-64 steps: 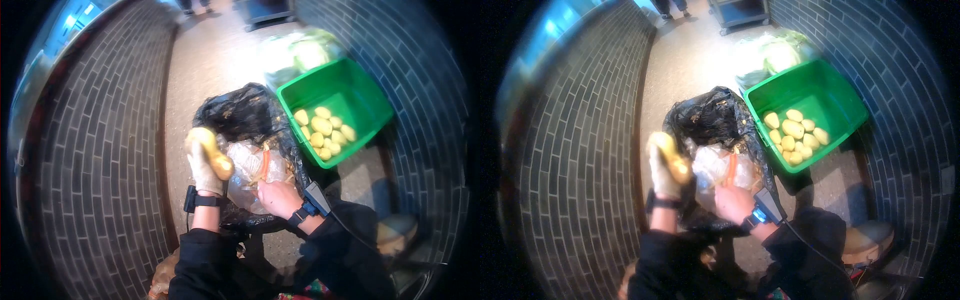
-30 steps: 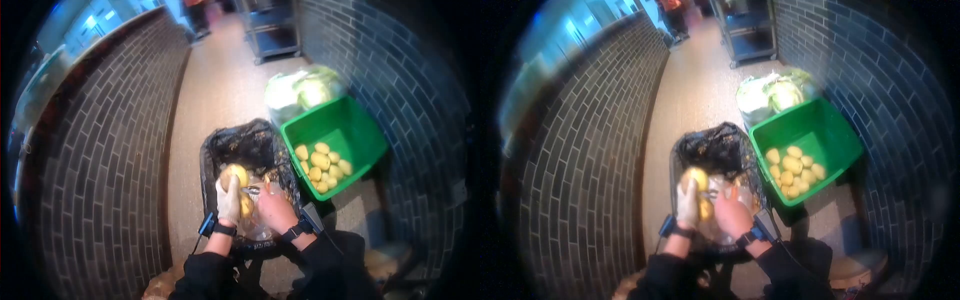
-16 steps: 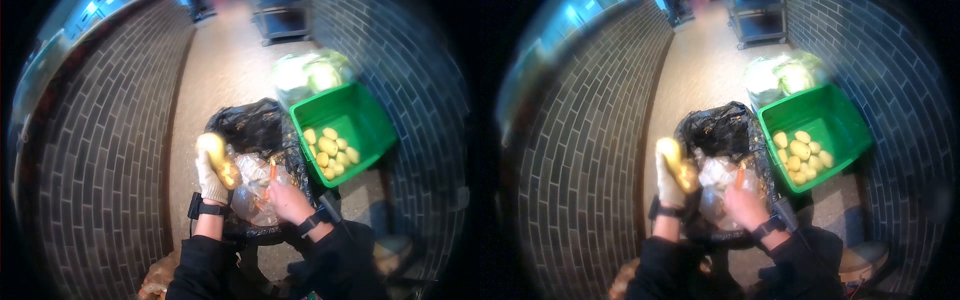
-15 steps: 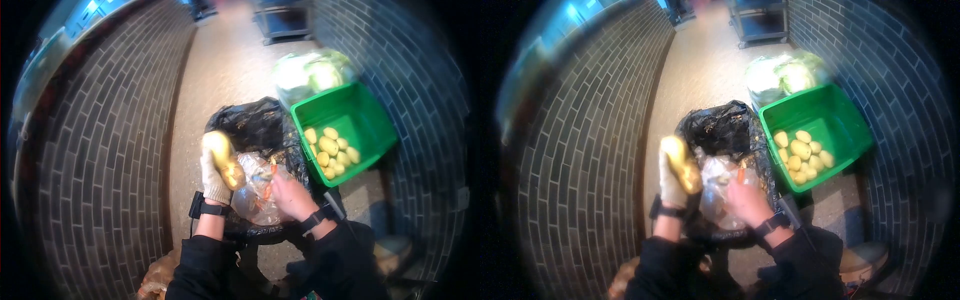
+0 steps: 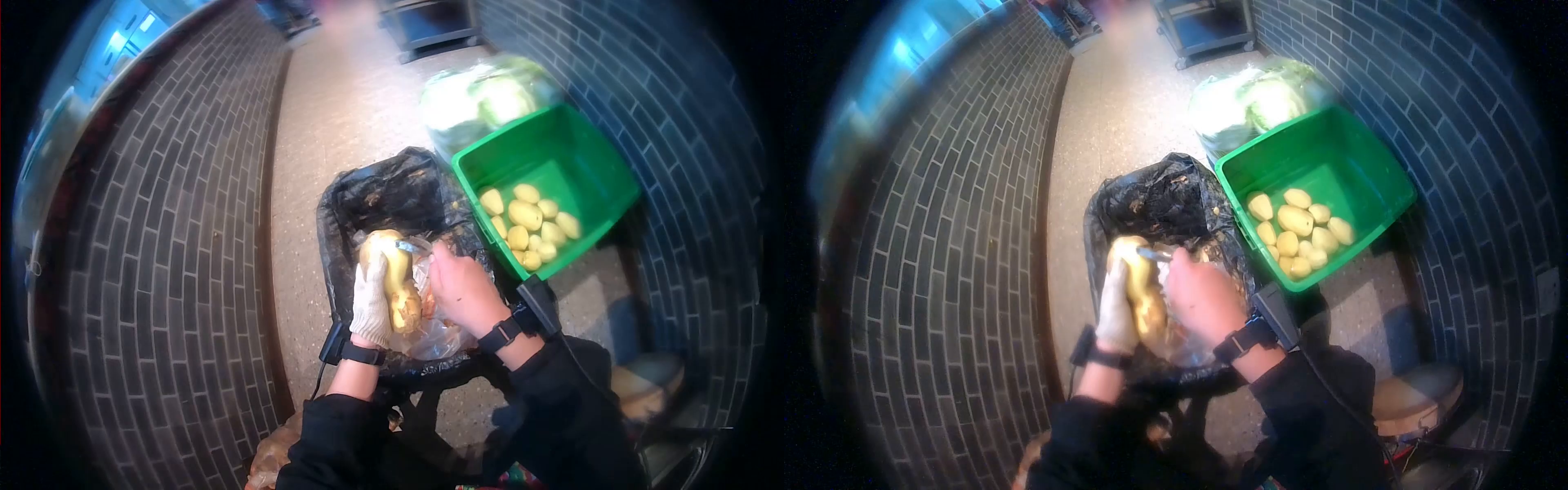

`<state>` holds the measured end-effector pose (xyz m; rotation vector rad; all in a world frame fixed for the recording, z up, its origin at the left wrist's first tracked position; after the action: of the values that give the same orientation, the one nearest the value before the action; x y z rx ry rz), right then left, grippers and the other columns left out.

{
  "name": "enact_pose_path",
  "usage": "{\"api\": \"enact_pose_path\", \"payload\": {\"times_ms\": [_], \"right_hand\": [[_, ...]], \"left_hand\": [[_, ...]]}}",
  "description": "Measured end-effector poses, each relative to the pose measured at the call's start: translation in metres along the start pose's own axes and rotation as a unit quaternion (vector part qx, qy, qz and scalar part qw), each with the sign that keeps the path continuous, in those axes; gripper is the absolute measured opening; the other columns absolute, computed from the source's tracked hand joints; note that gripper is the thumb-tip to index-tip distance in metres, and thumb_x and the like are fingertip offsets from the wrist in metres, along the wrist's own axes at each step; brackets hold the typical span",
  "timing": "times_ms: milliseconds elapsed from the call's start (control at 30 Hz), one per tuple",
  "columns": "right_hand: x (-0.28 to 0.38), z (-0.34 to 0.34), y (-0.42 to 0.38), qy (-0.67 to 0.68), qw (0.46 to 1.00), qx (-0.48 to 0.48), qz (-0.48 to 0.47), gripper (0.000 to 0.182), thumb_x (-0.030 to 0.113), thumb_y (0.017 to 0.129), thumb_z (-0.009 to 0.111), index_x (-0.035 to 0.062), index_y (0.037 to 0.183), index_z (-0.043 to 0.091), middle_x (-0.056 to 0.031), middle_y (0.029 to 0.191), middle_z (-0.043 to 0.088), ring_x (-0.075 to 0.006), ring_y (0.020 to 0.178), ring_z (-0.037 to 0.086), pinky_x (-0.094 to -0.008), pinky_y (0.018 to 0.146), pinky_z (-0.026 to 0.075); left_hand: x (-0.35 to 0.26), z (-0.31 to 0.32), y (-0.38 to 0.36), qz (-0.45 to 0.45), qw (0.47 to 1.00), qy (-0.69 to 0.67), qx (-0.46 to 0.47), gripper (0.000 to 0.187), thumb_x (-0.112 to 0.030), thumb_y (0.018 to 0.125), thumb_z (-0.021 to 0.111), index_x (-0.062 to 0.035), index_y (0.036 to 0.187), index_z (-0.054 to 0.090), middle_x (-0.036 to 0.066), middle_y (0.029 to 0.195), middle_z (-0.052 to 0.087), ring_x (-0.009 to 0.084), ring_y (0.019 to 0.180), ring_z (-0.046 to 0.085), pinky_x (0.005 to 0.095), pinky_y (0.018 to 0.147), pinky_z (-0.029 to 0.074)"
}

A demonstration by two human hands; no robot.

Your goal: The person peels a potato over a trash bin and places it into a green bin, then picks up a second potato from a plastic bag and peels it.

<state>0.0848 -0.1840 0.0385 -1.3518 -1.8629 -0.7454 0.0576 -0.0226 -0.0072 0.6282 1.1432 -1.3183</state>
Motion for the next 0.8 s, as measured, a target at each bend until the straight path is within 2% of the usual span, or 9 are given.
{"api": "enact_pose_path", "payload": {"times_ms": [200, 367, 433, 467, 500, 567, 700, 767, 800], "right_hand": [[0.005, 0.020, -0.013, -0.064, 0.998, -0.002, -0.027, 0.019, 0.019, 0.098, 0.047, 0.0002, 0.099, 0.051, -0.0239, 0.069, 0.063, -0.0438, 0.068, 0.065, -0.0539, 0.063, 0.051], [0.013, 0.047, -0.037, -0.125, 0.983, 0.137, 0.007, 0.020, 0.020, 0.095, 0.048, 0.0005, 0.099, 0.053, -0.0205, 0.070, 0.066, -0.0389, 0.068, 0.068, -0.0505, 0.061, 0.053], [0.009, 0.046, -0.045, -0.115, 0.986, 0.117, -0.015, 0.021, 0.020, 0.095, 0.049, 0.0000, 0.099, 0.053, -0.0202, 0.069, 0.066, -0.0386, 0.067, 0.068, -0.0494, 0.060, 0.053], [0.001, 0.052, -0.053, -0.113, 0.984, 0.130, -0.048, 0.020, 0.019, 0.095, 0.049, 0.0002, 0.099, 0.054, -0.0204, 0.070, 0.066, -0.0381, 0.067, 0.067, -0.0500, 0.061, 0.053], [-0.005, 0.059, -0.060, -0.112, 0.980, 0.141, -0.080, 0.020, 0.019, 0.094, 0.049, 0.0003, 0.099, 0.054, -0.0206, 0.070, 0.066, -0.0377, 0.067, 0.067, -0.0506, 0.062, 0.053], [-0.014, 0.069, -0.063, -0.122, 0.981, 0.134, -0.066, 0.019, 0.019, 0.095, 0.049, 0.0007, 0.098, 0.054, -0.0210, 0.070, 0.066, -0.0381, 0.068, 0.067, -0.0512, 0.062, 0.052], [-0.009, 0.035, -0.038, -0.102, 0.985, 0.138, -0.017, 0.019, 0.020, 0.098, 0.046, 0.0028, 0.098, 0.055, -0.0237, 0.072, 0.064, -0.0423, 0.070, 0.064, -0.0534, 0.065, 0.049], [-0.003, 0.014, -0.022, -0.060, 0.994, 0.085, -0.031, 0.020, 0.021, 0.100, 0.045, 0.0032, 0.098, 0.054, -0.0246, 0.072, 0.063, -0.0444, 0.072, 0.063, -0.0537, 0.065, 0.048], [-0.002, 0.001, -0.015, -0.015, 0.999, 0.028, -0.041, 0.021, 0.022, 0.101, 0.044, 0.0035, 0.099, 0.053, -0.0256, 0.072, 0.062, -0.0464, 0.073, 0.061, -0.0539, 0.065, 0.047]], "left_hand": [[0.005, -0.013, 0.005, 0.021, 0.993, 0.071, -0.088, 0.051, -0.045, 0.100, 0.054, -0.0051, 0.131, 0.053, 0.009, 0.118, 0.061, 0.0164, 0.101, 0.061, 0.0295, 0.083, 0.053], [-0.016, -0.029, 0.005, 0.052, 0.959, 0.180, -0.214, 0.069, -0.050, 0.094, 0.063, -0.0006, 0.138, 0.043, 0.015, 0.128, 0.055, 0.0211, 0.106, 0.059, 0.0325, 0.088, 0.051], [-0.021, -0.039, 0.012, 0.162, 0.928, 0.259, -0.212, 0.075, -0.053, 0.092, 0.064, 0.0001, 0.140, 0.039, 0.015, 0.129, 0.054, 0.0213, 0.109, 0.057, 0.0340, 0.091, 0.050], [-0.018, -0.045, 0.013, 0.173, 0.940, 0.193, -0.224, 0.073, -0.044, 0.088, 0.074, 0.0027, 0.135, 0.043, 0.016, 0.126, 0.057, 0.0222, 0.115, 0.056, 0.0357, 0.101, 0.044], [-0.022, -0.051, 0.012, 0.156, 0.936, 0.159, -0.273, 0.077, -0.048, 0.089, 0.071, 0.0027, 0.138, 0.041, 0.018, 0.127, 0.056, 0.0232, 0.112, 0.058, 0.0355, 0.097, 0.048], [-0.032, -0.062, 0.023, 0.076, 0.971, 0.001, -0.228, 0.084, -0.054, 0.089, 0.068, 0.0027, 0.142, 0.037, 0.019, 0.128, 0.055, 0.0255, 0.108, 0.061, 0.0353, 0.092, 0.052], [-0.043, -0.066, 0.022, 0.092, 0.978, -0.009, -0.188, 0.088, -0.055, 0.088, 0.068, 0.0015, 0.145, 0.032, 0.019, 0.128, 0.054, 0.0250, 0.104, 0.063, 0.0356, 0.088, 0.054], [-0.028, -0.063, 0.028, 0.101, 0.986, -0.014, -0.134, 0.076, -0.049, 0.090, 0.068, 0.0003, 0.140, 0.039, 0.016, 0.123, 0.057, 0.0218, 0.096, 0.065, 0.0328, 0.081, 0.056], [-0.019, -0.049, 0.028, 0.082, 0.991, -0.033, -0.104, 0.061, -0.051, 0.093, 0.062, -0.0034, 0.128, 0.049, 0.012, 0.106, 0.061, 0.0194, 0.084, 0.064, 0.0305, 0.072, 0.055]]}}
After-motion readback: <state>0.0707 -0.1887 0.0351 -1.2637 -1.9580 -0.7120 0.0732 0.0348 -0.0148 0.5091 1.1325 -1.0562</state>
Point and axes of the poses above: each hand's wrist, its own y-axis towards the middle knuckle, its own z-axis out of the palm, x = y × z, the point moved 6 cm from there along y, towards the middle knuckle
